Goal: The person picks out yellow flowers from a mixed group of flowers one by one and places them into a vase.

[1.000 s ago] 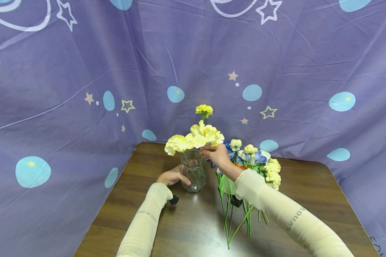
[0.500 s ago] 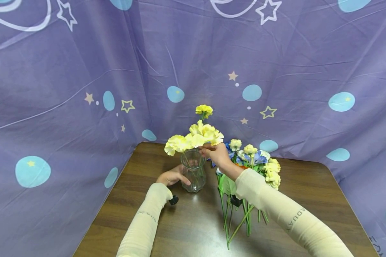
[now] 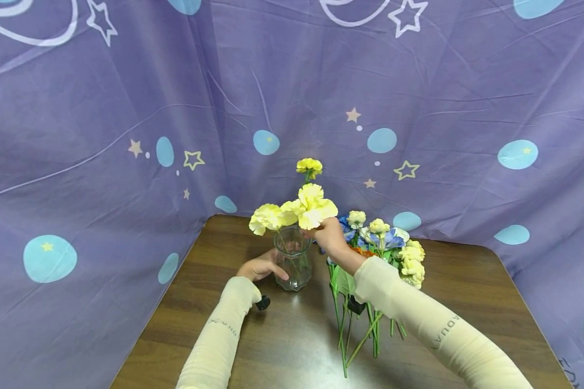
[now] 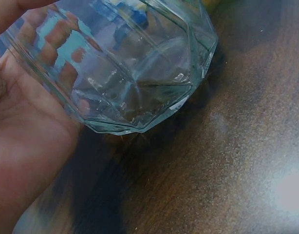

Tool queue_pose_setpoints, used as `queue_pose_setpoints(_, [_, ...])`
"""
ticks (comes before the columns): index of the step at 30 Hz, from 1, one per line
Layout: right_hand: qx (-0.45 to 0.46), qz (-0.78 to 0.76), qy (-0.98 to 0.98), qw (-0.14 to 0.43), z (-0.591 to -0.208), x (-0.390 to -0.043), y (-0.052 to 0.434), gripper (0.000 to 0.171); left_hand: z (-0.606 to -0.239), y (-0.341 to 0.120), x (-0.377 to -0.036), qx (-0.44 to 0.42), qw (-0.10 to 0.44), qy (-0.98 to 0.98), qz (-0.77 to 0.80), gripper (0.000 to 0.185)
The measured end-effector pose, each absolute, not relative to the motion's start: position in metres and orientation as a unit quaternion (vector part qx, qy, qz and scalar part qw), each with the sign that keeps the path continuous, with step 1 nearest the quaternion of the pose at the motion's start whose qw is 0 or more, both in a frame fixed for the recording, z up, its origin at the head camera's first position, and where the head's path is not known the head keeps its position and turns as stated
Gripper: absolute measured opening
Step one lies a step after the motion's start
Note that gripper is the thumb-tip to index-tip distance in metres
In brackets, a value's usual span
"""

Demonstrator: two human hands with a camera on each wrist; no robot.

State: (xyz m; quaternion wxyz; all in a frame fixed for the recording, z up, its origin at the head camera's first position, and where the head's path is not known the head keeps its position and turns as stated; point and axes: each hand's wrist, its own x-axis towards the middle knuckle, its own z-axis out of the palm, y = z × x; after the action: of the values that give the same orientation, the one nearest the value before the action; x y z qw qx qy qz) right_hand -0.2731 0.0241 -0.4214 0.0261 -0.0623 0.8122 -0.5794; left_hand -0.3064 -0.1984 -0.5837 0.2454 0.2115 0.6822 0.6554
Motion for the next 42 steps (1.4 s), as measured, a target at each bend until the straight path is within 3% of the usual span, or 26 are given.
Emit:
queue_pose_setpoints(5, [-0.075, -0.552, 0.831, 0.002, -0.426, -0.275, 0.025, 0.015, -0.583, -0.198, -0.306, 0.202, 0.243, 0.686, 0.656, 0.099])
queue_pose_setpoints(16, [-0.078, -0.534, 0.842, 0.006, -0.425, -0.276, 0.025, 0.013, -0.581, -0.198, -0.305, 0.201, 0.242, 0.685, 0.657, 0.097])
queue_pose_setpoints(23, [-0.091, -0.488, 0.868, -0.034, -0.429, -0.279, 0.024, 0.004, -0.581, -0.199, -0.304, 0.2, 0.244, 0.685, 0.657, 0.096])
queue_pose_setpoints(28, [-0.108, -0.469, 0.875, -0.056, -0.429, -0.279, 0.024, 0.036, -0.58, -0.199, -0.304, 0.199, 0.242, 0.687, 0.655, 0.095])
queue_pose_setpoints(32, [-0.124, -0.47, 0.872, -0.058, -0.427, -0.277, 0.026, 0.043, -0.579, -0.198, -0.304, 0.193, 0.244, 0.689, 0.655, 0.092])
queue_pose_setpoints(38, [-0.135, -0.472, 0.87, -0.049, -0.426, -0.272, 0.03, 0.039, -0.579, -0.199, -0.305, 0.19, 0.247, 0.688, 0.655, 0.091])
queue_pose_setpoints(42, [-0.145, -0.468, 0.869, -0.065, -0.425, -0.269, 0.034, 0.02, -0.58, -0.199, -0.304, 0.191, 0.243, 0.692, 0.652, 0.091])
